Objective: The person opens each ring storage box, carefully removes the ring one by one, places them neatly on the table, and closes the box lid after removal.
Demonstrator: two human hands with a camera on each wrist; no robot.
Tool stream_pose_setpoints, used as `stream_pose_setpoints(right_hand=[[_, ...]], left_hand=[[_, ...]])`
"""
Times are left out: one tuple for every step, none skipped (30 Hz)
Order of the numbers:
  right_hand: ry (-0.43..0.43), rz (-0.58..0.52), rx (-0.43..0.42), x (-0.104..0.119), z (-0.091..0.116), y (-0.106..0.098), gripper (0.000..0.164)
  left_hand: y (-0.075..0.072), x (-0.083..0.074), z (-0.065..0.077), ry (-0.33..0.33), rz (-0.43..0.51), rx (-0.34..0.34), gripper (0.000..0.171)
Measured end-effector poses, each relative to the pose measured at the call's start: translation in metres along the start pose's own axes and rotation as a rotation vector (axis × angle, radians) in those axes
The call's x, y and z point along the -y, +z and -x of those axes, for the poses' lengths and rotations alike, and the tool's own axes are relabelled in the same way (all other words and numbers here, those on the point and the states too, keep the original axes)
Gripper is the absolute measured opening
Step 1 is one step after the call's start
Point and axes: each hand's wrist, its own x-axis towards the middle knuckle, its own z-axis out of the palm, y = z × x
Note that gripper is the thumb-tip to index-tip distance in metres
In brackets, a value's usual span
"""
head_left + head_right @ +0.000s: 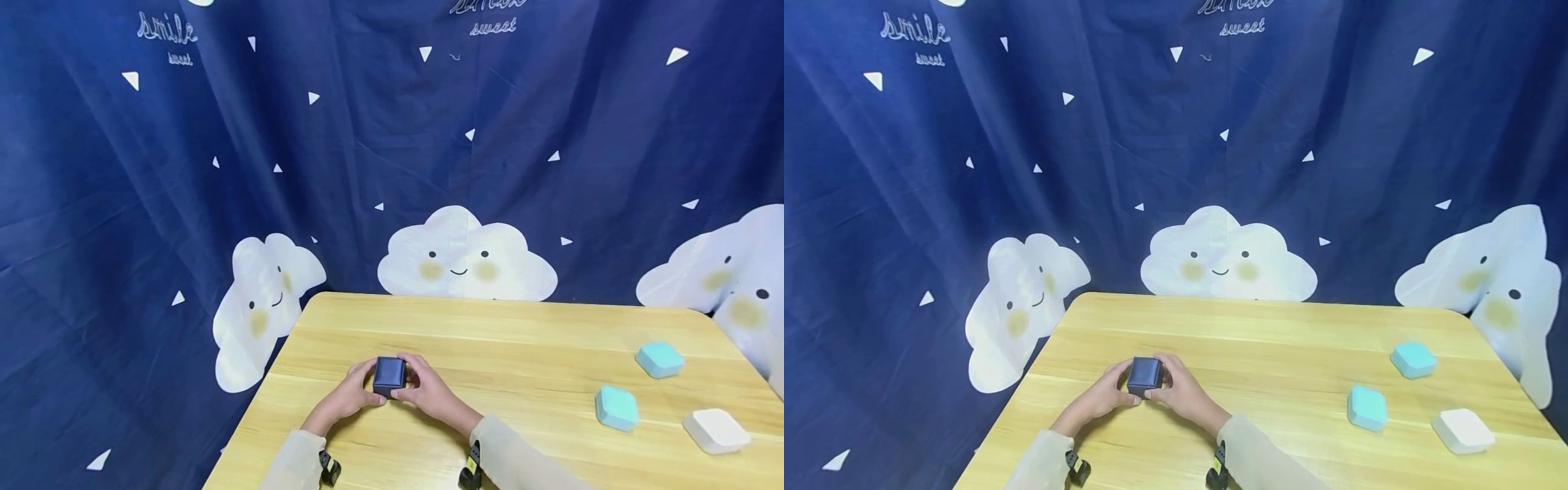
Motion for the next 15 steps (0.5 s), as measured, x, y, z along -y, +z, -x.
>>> stream_pose_setpoints(right_hand=[[-0.002,-0.007,-0.003,-0.0004,-0.0002,0.0001,0.075],[-0.003,-0.014,-0.006,-0.0008,-0.0004,0.0002,0.075],[-0.003,-0.024,-0.009,-0.0008,-0.0005,0.0001,0.075],[-0.005,-0.028,-0.011,-0.0009,-0.0006,0.0002,0.075],[-0.004,-0.031,-0.011,-0.0010,-0.0007,0.0000,0.075],[0.002,-0.033,-0.010,-0.0007,-0.0009,-0.0003,0.075],[0.006,-0.031,-0.012,-0.0004,-0.0009,-0.0006,0.075],[0.011,-0.030,-0.013,0.0000,-0.0011,-0.0009,0.075],[0.018,-0.029,-0.015,0.0004,-0.0012,-0.0013,0.075],[0.025,-0.024,-0.016,0.0006,-0.0012,-0.0018,0.075],[0.032,-0.019,-0.015,0.0007,-0.0014,-0.0022,0.075],[0.040,-0.016,-0.015,0.0006,-0.0015,-0.0026,0.075],[0.044,-0.016,-0.015,0.0003,-0.0016,-0.0029,0.075],[0.047,-0.018,-0.015,-0.0003,-0.0016,-0.0033,0.075],[0.049,-0.019,-0.014,-0.0010,-0.0016,-0.0036,0.075]], left_hand=[[-0.0002,-0.0001,-0.0003,-0.001,-0.008,0.003,0.087],[-0.0002,-0.0001,-0.0005,0.000,-0.011,0.004,0.087],[-0.0002,0.0002,-0.0009,0.001,-0.015,0.005,0.087],[-0.0001,0.0004,-0.0011,0.006,-0.019,0.005,0.087],[-0.0002,0.0004,-0.0011,0.002,-0.020,0.007,0.087],[-0.0003,0.0004,-0.0012,0.000,-0.020,0.007,0.087],[-0.0004,0.0003,-0.0011,-0.002,-0.021,0.007,0.087],[-0.0004,0.0004,-0.0011,-0.001,-0.018,0.006,0.087],[-0.0007,0.0004,-0.0011,0.001,-0.019,0.005,0.087],[-0.0008,0.0003,-0.0011,0.000,-0.018,0.006,0.087],[-0.0008,0.0002,-0.0009,-0.003,-0.018,0.005,0.087],[-0.0008,0.0003,-0.0009,-0.001,-0.018,0.005,0.086],[-0.0007,0.0003,-0.0007,0.002,-0.018,0.005,0.086],[-0.0006,0.0002,-0.0005,0.006,-0.015,0.006,0.086],[-0.0005,0.0000,-0.0002,0.008,-0.015,0.008,0.086]])
